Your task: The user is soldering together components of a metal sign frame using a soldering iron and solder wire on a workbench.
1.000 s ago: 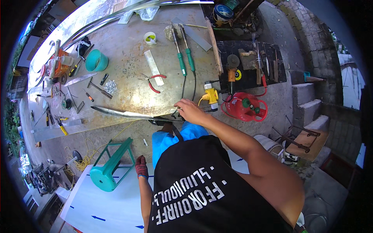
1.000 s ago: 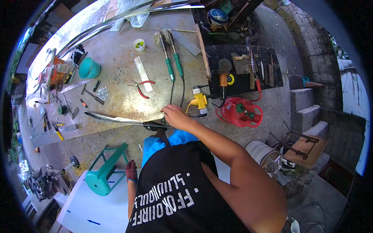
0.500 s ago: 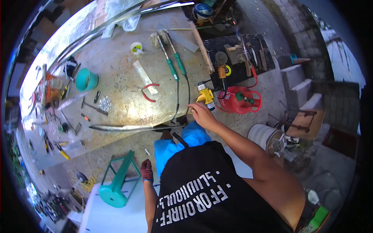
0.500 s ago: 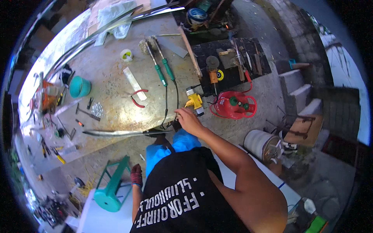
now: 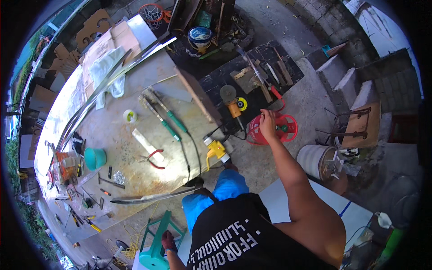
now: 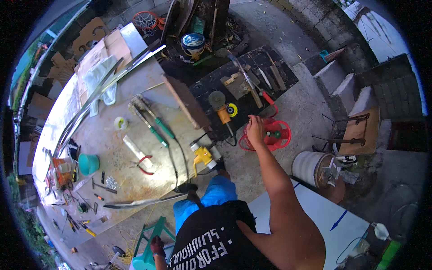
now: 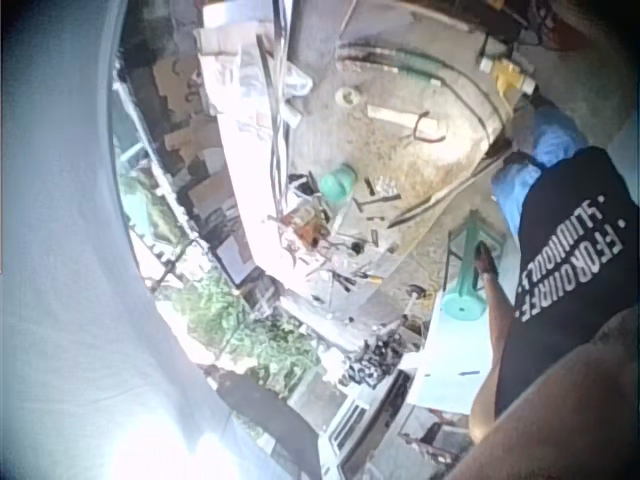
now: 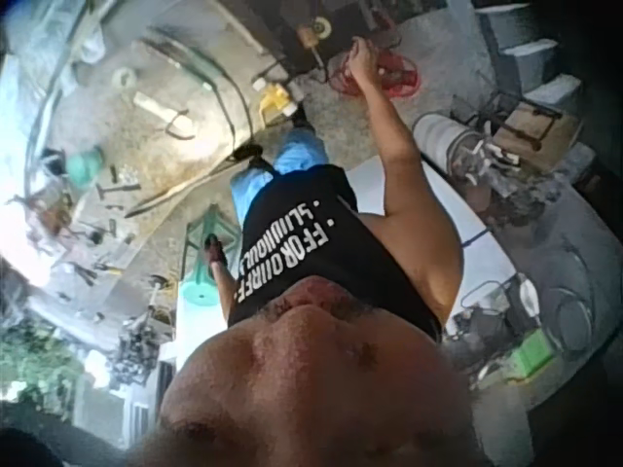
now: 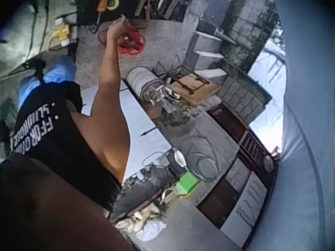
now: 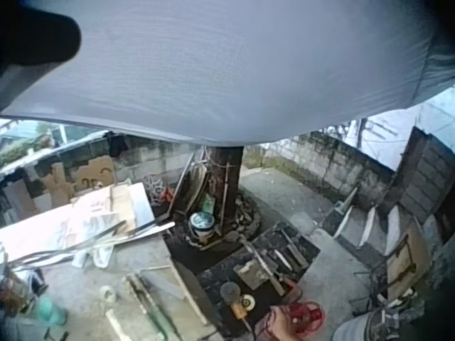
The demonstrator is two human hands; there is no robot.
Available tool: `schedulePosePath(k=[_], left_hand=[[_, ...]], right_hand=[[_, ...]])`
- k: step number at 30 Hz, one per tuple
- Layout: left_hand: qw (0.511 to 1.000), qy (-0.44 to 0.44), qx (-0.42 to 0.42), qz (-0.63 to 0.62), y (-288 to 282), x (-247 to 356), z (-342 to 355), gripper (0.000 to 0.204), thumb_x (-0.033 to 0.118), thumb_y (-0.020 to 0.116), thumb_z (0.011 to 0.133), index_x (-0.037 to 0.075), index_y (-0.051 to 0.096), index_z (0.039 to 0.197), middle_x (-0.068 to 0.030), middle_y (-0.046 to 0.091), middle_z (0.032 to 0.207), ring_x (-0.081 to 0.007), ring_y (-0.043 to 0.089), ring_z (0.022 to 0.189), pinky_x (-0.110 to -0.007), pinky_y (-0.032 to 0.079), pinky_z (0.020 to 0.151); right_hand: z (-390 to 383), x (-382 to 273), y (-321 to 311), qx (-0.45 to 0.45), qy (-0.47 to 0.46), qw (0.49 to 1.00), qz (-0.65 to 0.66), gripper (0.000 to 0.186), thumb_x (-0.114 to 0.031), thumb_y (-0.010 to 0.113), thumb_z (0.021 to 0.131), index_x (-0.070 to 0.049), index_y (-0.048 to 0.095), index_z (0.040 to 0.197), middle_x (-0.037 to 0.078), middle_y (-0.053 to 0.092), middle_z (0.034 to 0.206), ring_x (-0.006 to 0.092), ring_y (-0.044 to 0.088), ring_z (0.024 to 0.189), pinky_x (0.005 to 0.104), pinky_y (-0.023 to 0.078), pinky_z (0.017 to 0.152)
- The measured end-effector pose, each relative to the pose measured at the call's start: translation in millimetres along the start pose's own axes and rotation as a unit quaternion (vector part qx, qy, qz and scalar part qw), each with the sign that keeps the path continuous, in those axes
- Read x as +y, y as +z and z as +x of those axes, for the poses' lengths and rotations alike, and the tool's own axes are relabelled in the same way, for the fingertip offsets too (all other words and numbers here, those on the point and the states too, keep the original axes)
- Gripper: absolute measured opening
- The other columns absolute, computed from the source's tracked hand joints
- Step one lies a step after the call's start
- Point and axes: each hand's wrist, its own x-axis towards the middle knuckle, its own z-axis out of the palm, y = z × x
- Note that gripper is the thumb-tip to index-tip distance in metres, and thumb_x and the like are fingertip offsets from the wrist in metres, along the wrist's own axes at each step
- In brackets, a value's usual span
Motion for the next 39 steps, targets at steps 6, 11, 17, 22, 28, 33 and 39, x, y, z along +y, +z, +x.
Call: schedulePosePath(k=[6,11,17,22,28,33,39], left_hand=[[0.944,0.052,-0.099,0.31,73,4,-79,0.03,0.032,0.058,0.091,0.003,0.065,0.096,-0.0075,0.065,0.081,-0.0207,0.064,0.073,-0.034,0.048,0.063],[0.979,-0.063,-0.003,0.195,80,-2,-96,0.032,0.031,0.063,0.089,0.005,0.067,0.107,-0.0052,0.067,0.085,-0.0165,0.064,0.067,-0.033,0.048,0.056],[0.992,-0.073,0.008,0.098,78,12,-118,0.028,0.028,0.067,0.094,0.013,0.066,0.119,0.0004,0.066,0.089,-0.0102,0.054,0.063,-0.026,0.042,0.051],[0.991,-0.099,0.027,0.085,85,23,-129,0.025,0.025,0.066,0.095,0.013,0.067,0.116,0.0009,0.066,0.087,-0.0101,0.054,0.062,-0.026,0.041,0.05],[0.993,-0.083,0.019,0.082,96,25,-138,0.022,0.021,0.063,0.096,0.014,0.066,0.116,0.0011,0.067,0.089,-0.0101,0.055,0.063,-0.025,0.041,0.05],[0.991,-0.125,0.018,0.048,97,27,-139,0.025,0.021,0.064,0.095,0.013,0.065,0.119,0.0006,0.067,0.091,-0.0108,0.056,0.066,-0.025,0.042,0.053],[0.987,-0.105,0.022,0.122,99,17,-142,0.029,0.022,0.067,0.094,0.012,0.064,0.121,-0.0007,0.067,0.095,-0.0121,0.057,0.067,-0.026,0.043,0.055]], right_hand=[[84,80,28,-0.003,0.056,0.997,-0.046,0.034,-0.011,0.066,0.086,-0.005,0.059,0.118,0.017,0.059,0.113,0.0372,0.054,0.107,0.0474,0.045,0.094],[121,100,52,-0.018,0.039,0.998,-0.046,0.056,-0.016,0.074,0.083,-0.007,0.051,0.132,0.017,0.054,0.121,0.0384,0.052,0.113,0.0483,0.045,0.096],[141,112,78,-0.051,0.059,0.997,-0.013,0.062,-0.016,0.074,0.083,-0.008,0.046,0.138,0.017,0.052,0.125,0.0388,0.051,0.116,0.0497,0.044,0.096],[147,112,89,-0.054,0.057,0.997,0.003,0.062,-0.015,0.073,0.084,-0.008,0.045,0.139,0.016,0.052,0.125,0.0379,0.052,0.114,0.0474,0.045,0.096],[152,124,101,-0.06,0.055,0.997,0.016,0.06,-0.011,0.07,0.085,-0.008,0.044,0.139,0.017,0.052,0.123,0.0372,0.055,0.112,0.0459,0.047,0.094],[156,132,109,-0.085,0.065,0.993,0.06,0.052,-0.007,0.065,0.088,-0.006,0.045,0.137,0.018,0.053,0.122,0.0373,0.054,0.114,0.0469,0.047,0.093],[156,132,110,-0.054,0.053,0.994,0.081,0.049,-0.003,0.064,0.087,-0.003,0.047,0.133,0.021,0.056,0.116,0.0412,0.057,0.106,0.0481,0.048,0.089]])
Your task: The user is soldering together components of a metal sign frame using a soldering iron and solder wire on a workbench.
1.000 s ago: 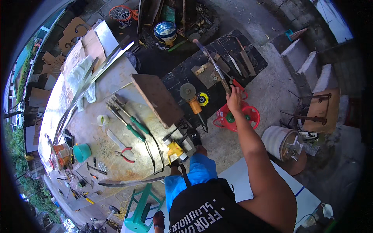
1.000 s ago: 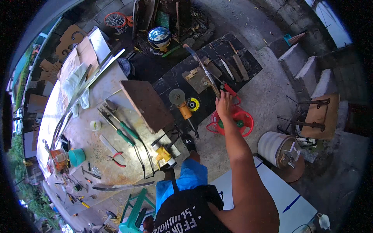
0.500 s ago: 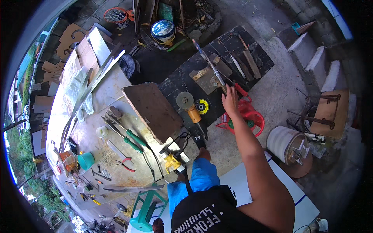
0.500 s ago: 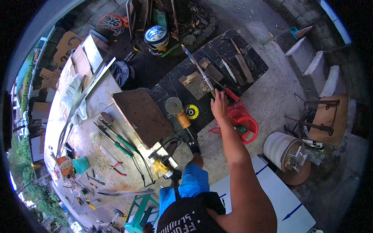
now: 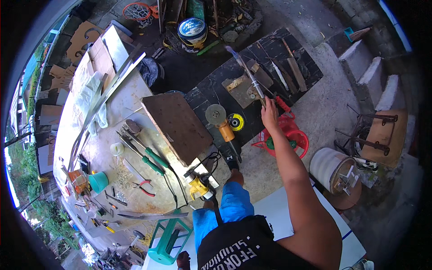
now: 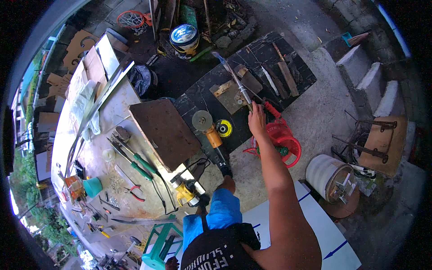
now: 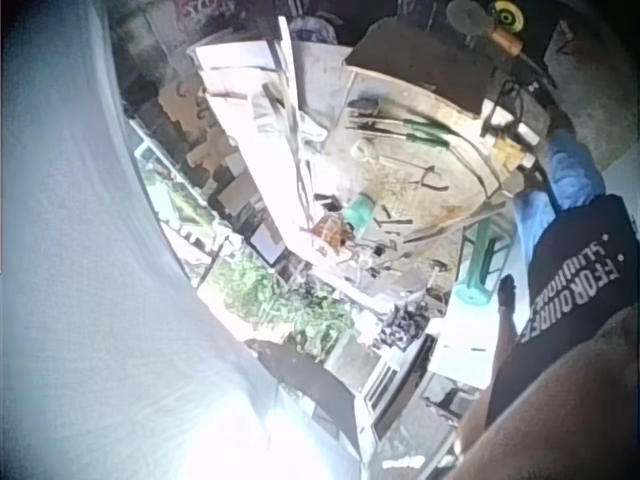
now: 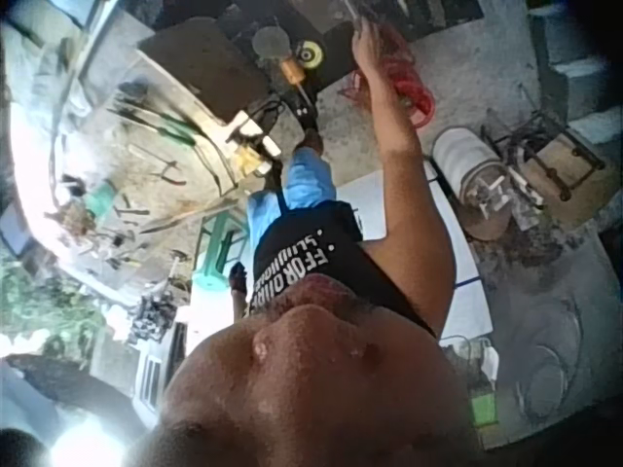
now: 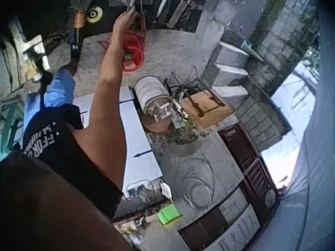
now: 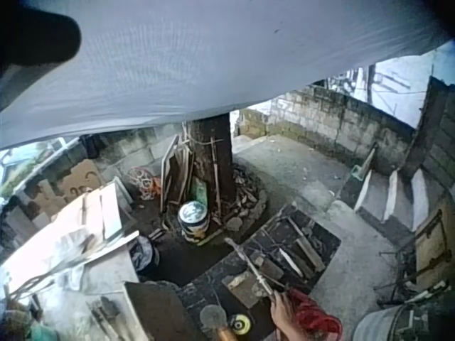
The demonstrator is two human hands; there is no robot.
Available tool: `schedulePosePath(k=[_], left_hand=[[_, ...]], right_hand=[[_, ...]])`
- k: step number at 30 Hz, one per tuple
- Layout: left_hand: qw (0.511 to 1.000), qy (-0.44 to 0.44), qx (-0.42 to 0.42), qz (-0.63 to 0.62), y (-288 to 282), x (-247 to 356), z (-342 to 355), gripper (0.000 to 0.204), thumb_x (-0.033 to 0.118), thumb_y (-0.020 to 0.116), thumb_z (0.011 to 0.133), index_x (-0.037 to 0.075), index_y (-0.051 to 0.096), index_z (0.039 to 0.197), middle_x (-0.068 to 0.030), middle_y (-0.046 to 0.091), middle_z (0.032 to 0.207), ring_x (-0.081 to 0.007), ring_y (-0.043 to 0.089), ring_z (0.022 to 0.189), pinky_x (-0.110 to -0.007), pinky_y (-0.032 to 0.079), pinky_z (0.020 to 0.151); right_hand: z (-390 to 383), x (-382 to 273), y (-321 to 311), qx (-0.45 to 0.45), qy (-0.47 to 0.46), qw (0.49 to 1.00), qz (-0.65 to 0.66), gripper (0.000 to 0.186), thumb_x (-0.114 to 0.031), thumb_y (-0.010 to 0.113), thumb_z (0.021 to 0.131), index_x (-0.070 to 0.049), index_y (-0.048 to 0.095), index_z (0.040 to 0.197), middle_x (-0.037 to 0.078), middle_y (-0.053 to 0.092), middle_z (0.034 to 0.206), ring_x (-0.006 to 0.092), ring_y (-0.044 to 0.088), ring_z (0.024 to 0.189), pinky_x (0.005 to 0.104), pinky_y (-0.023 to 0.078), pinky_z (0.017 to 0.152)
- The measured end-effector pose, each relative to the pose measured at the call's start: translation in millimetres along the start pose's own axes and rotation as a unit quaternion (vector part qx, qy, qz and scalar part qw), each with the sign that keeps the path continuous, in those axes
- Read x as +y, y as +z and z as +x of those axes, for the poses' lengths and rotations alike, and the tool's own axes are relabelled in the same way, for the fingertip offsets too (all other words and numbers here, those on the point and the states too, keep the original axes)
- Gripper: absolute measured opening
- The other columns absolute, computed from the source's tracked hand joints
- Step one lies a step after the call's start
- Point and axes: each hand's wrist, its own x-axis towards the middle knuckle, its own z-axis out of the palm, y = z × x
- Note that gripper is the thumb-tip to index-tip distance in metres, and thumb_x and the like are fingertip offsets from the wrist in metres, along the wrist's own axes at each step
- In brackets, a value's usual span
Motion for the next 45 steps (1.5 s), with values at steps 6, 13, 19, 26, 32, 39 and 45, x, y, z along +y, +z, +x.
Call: schedulePosePath(k=[6,13,19,26,32,39,45], left_hand=[[1.0,-0.012,0.001,-0.019,4,-1,-7,0.035,0.022,0.069,0.093,0.01,0.063,0.126,-0.002,0.069,0.099,-0.0135,0.057,0.07,-0.028,0.044,0.057],[0.998,-0.021,-0.01,-0.062,9,3,-14,0.033,0.027,0.068,0.094,0.011,0.065,0.122,-0.0009,0.069,0.097,-0.0135,0.057,0.069,-0.029,0.044,0.059],[0.996,-0.008,0.042,0.074,13,5,-7,0.032,0.029,0.065,0.088,0.004,0.067,0.107,-0.0055,0.067,0.085,-0.0167,0.063,0.064,-0.032,0.047,0.054],[0.997,-0.012,0.03,0.073,18,21,-8,0.031,0.027,0.066,0.088,0.004,0.067,0.109,-0.0066,0.068,0.088,-0.0182,0.064,0.068,-0.033,0.048,0.058],[0.996,-0.04,0.024,0.076,19,19,-13,0.034,0.026,0.064,0.092,0.003,0.065,0.117,-0.0072,0.069,0.092,-0.0176,0.064,0.074,-0.035,0.05,0.065],[0.957,0.093,0.017,0.273,28,5,-5,0.04,0.036,0.045,0.097,0.0,0.061,0.087,-0.0172,0.067,0.091,-0.0279,0.062,0.083,-0.042,0.047,0.078],[0.987,0.091,0.041,0.128,69,30,-7,0.047,0.04,0.055,0.095,0.002,0.064,0.121,-0.0213,0.066,0.12,-0.0358,0.061,0.115,-0.04,0.047,0.099]], right_hand=[[2,4,-2,0.008,-0.016,1.0,-0.001,0.048,-0.003,0.063,0.087,-0.002,0.047,0.133,0.021,0.057,0.117,0.0414,0.057,0.108,0.0478,0.048,0.089],[3,10,-5,-0.003,-0.025,1.0,0.012,0.048,-0.002,0.062,0.088,-0.002,0.047,0.134,0.021,0.057,0.117,0.0421,0.057,0.108,0.0484,0.048,0.089],[6,11,-4,-0.006,-0.024,1.0,0.014,0.047,-0.004,0.062,0.089,-0.003,0.047,0.133,0.019,0.057,0.117,0.0393,0.057,0.108,0.0473,0.048,0.088],[11,8,-15,-0.014,-0.001,0.999,-0.029,0.052,-0.008,0.066,0.088,-0.007,0.046,0.136,0.018,0.056,0.125,0.0379,0.056,0.115,0.049,0.046,0.091],[3,-4,-22,-0.009,-0.014,0.999,-0.029,0.063,-0.014,0.071,0.085,-0.008,0.043,0.141,0.02,0.055,0.126,0.0393,0.054,0.118,0.0499,0.045,0.095],[-7,-20,-41,0.106,-0.064,0.989,-0.078,0.053,-0.028,0.07,0.088,-0.003,0.054,0.132,0.019,0.061,0.121,0.0373,0.055,0.114,0.0457,0.042,0.099],[-53,-116,-71,0.05,-0.042,0.995,0.069,0.039,-0.014,0.062,0.096,0.0,0.053,0.132,0.022,0.058,0.12,0.0319,0.062,0.108,0.0393,0.054,0.085]])
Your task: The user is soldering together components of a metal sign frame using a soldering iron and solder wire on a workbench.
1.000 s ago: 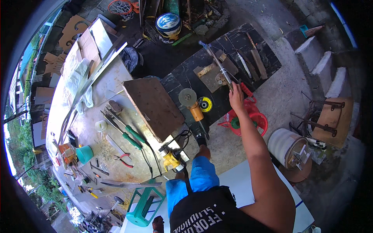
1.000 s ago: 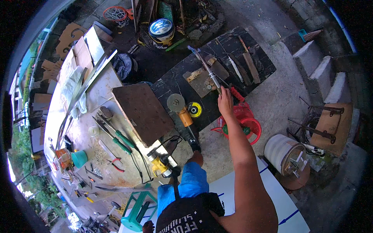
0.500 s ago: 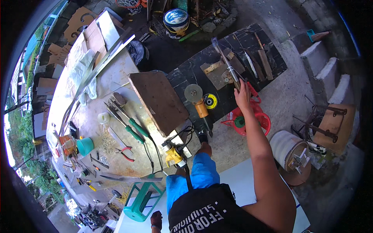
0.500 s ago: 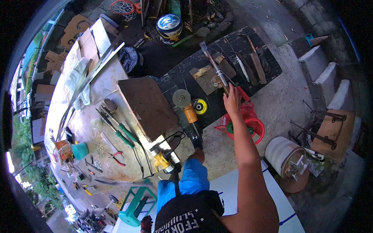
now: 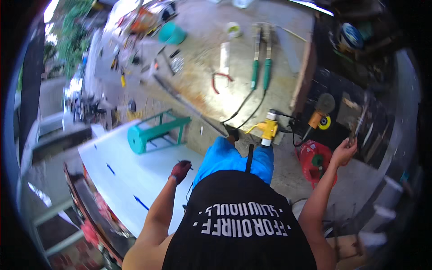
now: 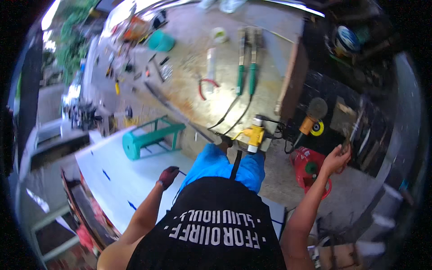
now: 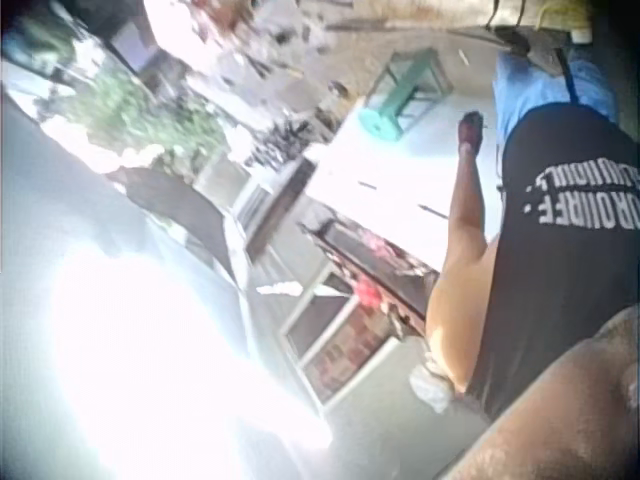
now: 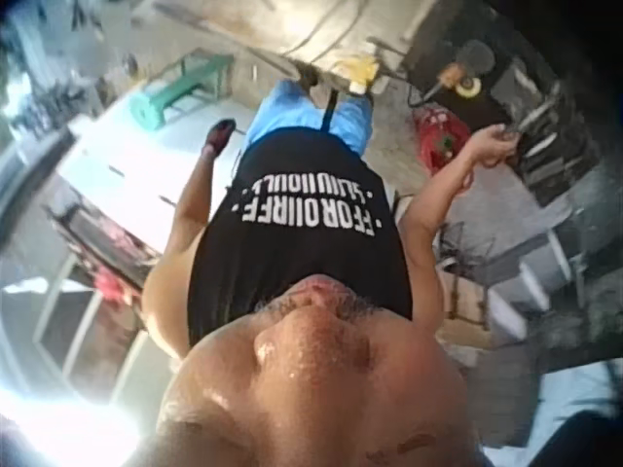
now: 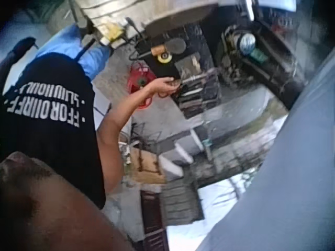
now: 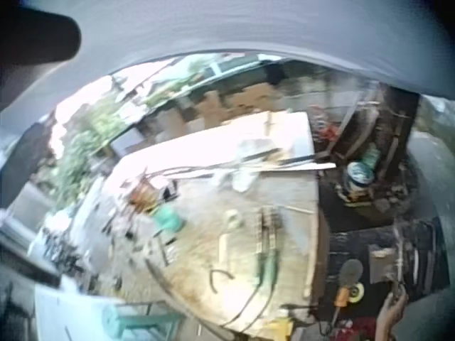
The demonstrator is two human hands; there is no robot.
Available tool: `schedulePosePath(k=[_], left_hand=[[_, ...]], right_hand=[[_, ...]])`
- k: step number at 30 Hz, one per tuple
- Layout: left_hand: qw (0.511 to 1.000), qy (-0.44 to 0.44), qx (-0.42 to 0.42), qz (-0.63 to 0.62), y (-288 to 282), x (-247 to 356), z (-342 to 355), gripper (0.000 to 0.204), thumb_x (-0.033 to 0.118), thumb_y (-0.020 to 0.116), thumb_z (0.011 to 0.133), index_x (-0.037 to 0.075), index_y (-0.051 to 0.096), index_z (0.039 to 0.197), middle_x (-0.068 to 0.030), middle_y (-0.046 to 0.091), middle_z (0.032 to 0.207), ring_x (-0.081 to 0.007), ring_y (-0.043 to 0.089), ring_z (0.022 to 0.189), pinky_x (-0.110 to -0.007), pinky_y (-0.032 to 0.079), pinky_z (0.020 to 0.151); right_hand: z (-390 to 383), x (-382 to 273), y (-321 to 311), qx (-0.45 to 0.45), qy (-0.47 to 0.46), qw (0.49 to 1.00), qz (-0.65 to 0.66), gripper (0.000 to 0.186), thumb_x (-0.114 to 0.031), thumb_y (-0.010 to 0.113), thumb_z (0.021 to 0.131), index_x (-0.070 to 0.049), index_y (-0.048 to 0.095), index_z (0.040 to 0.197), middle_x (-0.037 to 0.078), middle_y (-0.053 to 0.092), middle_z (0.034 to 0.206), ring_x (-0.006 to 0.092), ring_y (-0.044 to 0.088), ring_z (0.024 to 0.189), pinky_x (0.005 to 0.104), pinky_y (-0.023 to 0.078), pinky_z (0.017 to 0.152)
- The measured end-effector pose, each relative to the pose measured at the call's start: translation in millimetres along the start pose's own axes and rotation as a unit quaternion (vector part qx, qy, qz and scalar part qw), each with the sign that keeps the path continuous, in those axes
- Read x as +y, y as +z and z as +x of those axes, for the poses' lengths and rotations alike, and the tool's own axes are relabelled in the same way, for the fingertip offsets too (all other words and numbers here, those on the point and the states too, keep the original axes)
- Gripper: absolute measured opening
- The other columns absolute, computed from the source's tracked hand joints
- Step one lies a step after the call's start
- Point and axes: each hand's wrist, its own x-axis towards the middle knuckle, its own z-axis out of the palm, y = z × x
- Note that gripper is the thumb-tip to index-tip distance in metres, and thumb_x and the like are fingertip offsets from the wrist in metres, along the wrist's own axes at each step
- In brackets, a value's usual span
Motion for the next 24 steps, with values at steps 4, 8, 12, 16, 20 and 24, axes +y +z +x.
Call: schedulePosePath(k=[4,8,12,16,20,24], left_hand=[[0.997,-0.022,0.001,-0.079,24,-9,-1,0.043,0.036,0.058,0.095,0.003,0.064,0.122,-0.0194,0.067,0.12,-0.0325,0.062,0.115,-0.039,0.047,0.099],[0.992,-0.021,-0.022,-0.119,34,-15,12,0.041,0.034,0.059,0.096,0.005,0.063,0.124,-0.018,0.067,0.12,-0.0303,0.063,0.114,-0.038,0.047,0.099],[0.985,0.001,-0.031,-0.171,34,-22,46,0.041,0.034,0.06,0.095,0.005,0.063,0.124,-0.0176,0.067,0.119,-0.0303,0.063,0.112,-0.038,0.048,0.097],[0.97,0.005,-0.039,-0.24,22,-32,92,0.04,0.033,0.061,0.096,0.005,0.063,0.124,-0.0174,0.068,0.118,-0.0286,0.064,0.111,-0.036,0.049,0.095],[0.943,0.028,-0.015,-0.332,-5,-41,130,0.038,0.03,0.061,0.097,0.005,0.063,0.124,-0.017,0.068,0.116,-0.0251,0.065,0.109,-0.034,0.049,0.095],[0.917,0.022,-0.009,-0.398,-24,-63,162,0.033,0.026,0.06,0.098,0.006,0.064,0.123,-0.0137,0.069,0.115,-0.0233,0.064,0.107,-0.034,0.048,0.094]], right_hand=[[-44,-69,19,-0.101,-0.096,0.99,0.027,0.035,-0.011,0.059,0.096,0.0,0.055,0.13,0.019,0.058,0.12,0.0285,0.062,0.104,0.0388,0.05,0.088],[-90,-179,24,-0.173,-0.205,0.961,0.06,0.032,-0.007,0.057,0.095,-0.001,0.057,0.127,0.016,0.059,0.116,0.0292,0.06,0.107,0.0372,0.047,0.093],[-137,-276,28,-0.27,-0.204,0.933,0.121,0.03,-0.003,0.056,0.093,0.0,0.058,0.123,0.014,0.058,0.112,0.0266,0.059,0.107,0.0367,0.046,0.093],[-174,-323,57,-0.296,-0.272,0.91,0.103,0.026,-0.001,0.057,0.091,0.0,0.059,0.117,0.013,0.059,0.108,0.0239,0.06,0.097,0.0347,0.048,0.086],[-223,-376,89,-0.354,-0.29,0.885,0.086,0.022,0.001,0.057,0.089,0.0,0.06,0.11,0.012,0.061,0.104,0.0234,0.061,0.092,0.0332,0.049,0.082],[-278,-421,122,-0.412,-0.297,0.857,0.088,0.018,0.001,0.059,0.088,0.0,0.061,0.106,0.012,0.061,0.103,0.0232,0.061,0.092,0.0332,0.049,0.084]])
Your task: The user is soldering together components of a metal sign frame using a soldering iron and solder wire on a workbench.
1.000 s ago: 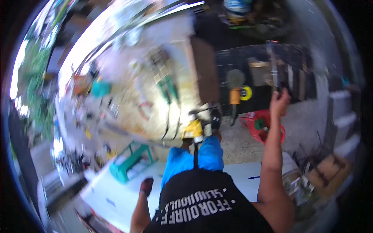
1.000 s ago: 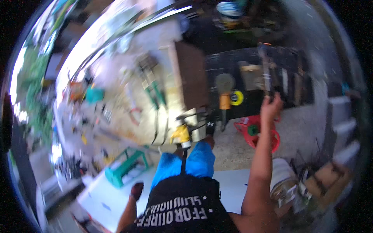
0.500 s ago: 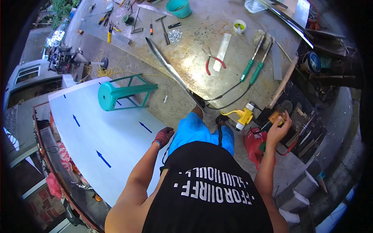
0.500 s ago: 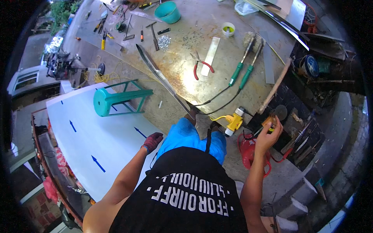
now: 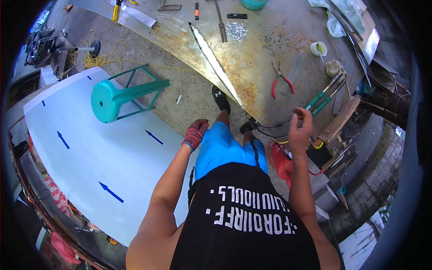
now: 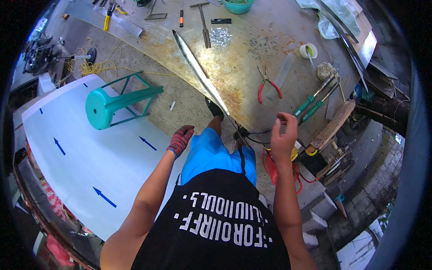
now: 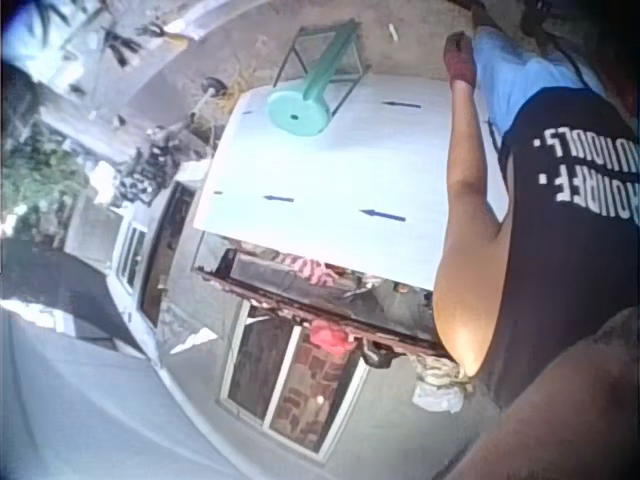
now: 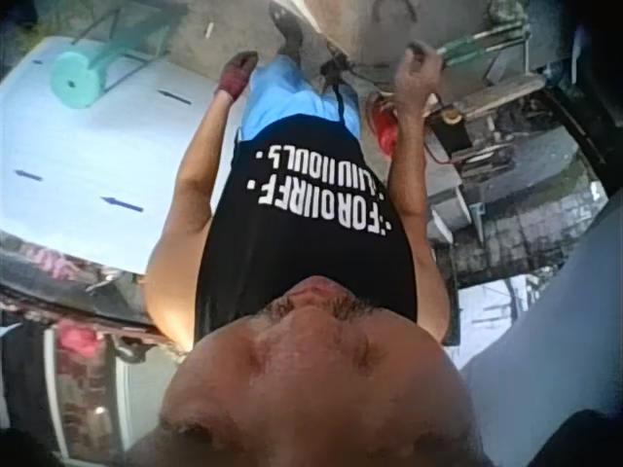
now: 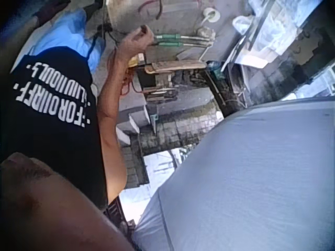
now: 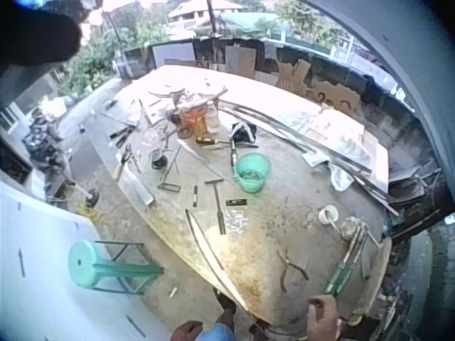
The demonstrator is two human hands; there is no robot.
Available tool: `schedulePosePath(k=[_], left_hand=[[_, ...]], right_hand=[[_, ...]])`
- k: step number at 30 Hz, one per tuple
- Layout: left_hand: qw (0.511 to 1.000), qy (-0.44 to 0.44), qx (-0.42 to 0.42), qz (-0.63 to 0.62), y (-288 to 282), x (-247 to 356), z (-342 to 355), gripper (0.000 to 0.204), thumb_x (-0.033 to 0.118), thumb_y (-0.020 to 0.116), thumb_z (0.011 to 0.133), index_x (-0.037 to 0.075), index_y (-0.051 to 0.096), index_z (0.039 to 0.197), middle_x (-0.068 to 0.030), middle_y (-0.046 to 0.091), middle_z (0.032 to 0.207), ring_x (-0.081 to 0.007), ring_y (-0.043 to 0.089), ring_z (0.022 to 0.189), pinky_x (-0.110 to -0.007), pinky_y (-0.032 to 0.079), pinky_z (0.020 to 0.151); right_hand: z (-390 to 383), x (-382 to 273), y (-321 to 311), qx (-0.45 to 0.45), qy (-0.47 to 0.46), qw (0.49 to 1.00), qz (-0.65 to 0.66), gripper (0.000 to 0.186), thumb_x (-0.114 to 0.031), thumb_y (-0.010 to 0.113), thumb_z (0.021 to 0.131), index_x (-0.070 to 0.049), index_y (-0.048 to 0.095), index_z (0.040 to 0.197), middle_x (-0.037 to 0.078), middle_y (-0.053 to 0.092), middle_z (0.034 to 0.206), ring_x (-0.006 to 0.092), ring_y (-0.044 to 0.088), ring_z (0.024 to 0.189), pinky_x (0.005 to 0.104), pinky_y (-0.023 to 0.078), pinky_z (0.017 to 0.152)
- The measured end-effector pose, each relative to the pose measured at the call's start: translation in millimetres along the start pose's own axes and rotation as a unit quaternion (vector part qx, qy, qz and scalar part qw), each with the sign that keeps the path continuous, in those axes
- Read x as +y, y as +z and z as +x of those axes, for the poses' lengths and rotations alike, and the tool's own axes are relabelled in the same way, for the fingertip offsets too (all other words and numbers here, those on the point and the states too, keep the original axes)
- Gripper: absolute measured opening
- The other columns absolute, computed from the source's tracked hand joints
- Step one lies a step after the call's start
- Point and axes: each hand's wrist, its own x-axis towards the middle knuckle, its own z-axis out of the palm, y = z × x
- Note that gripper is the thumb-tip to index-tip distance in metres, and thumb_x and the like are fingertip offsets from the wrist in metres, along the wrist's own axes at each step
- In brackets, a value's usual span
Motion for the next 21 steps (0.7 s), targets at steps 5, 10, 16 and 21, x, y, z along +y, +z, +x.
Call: schedulePosePath(k=[5,10,16,21], left_hand=[[0.999,0.015,0.02,-0.026,-27,1,25,0.029,0.025,0.061,0.097,0.005,0.067,0.117,-0.0079,0.069,0.099,-0.0171,0.061,0.089,-0.032,0.049,0.084],[0.997,0.018,0.048,-0.056,-35,-5,31,0.027,0.025,0.062,0.097,0.005,0.068,0.114,-0.0068,0.068,0.096,-0.0162,0.061,0.087,-0.032,0.049,0.083],[0.996,0.019,0.063,-0.059,-23,24,36,0.028,0.024,0.062,0.097,0.005,0.065,0.116,-0.0076,0.068,0.102,-0.016,0.061,0.092,-0.031,0.049,0.086],[0.983,0.062,0.126,-0.121,-5,61,47,0.029,0.021,0.062,0.097,0.005,0.062,0.121,-0.0081,0.067,0.111,-0.0166,0.061,0.101,-0.031,0.047,0.092]], right_hand=[[14,-39,53,-0.066,-0.022,0.998,-0.006,0.02,0.002,0.061,0.085,-0.001,0.062,0.105,0.014,0.061,0.102,0.0276,0.061,0.095,0.0355,0.049,0.086],[14,-45,74,-0.12,-0.035,0.992,-0.005,0.019,0.001,0.061,0.085,-0.001,0.062,0.104,0.015,0.062,0.102,0.0313,0.059,0.098,0.0383,0.047,0.088],[23,-19,81,-0.138,-0.014,0.99,-0.014,0.016,-0.001,0.06,0.086,-0.001,0.062,0.103,0.014,0.062,0.099,0.0319,0.058,0.099,0.0388,0.046,0.088],[40,-1,85,-0.146,-0.039,0.989,-0.009,0.016,-0.001,0.061,0.086,-0.001,0.063,0.102,0.014,0.062,0.099,0.0324,0.057,0.097,0.0398,0.046,0.086]])
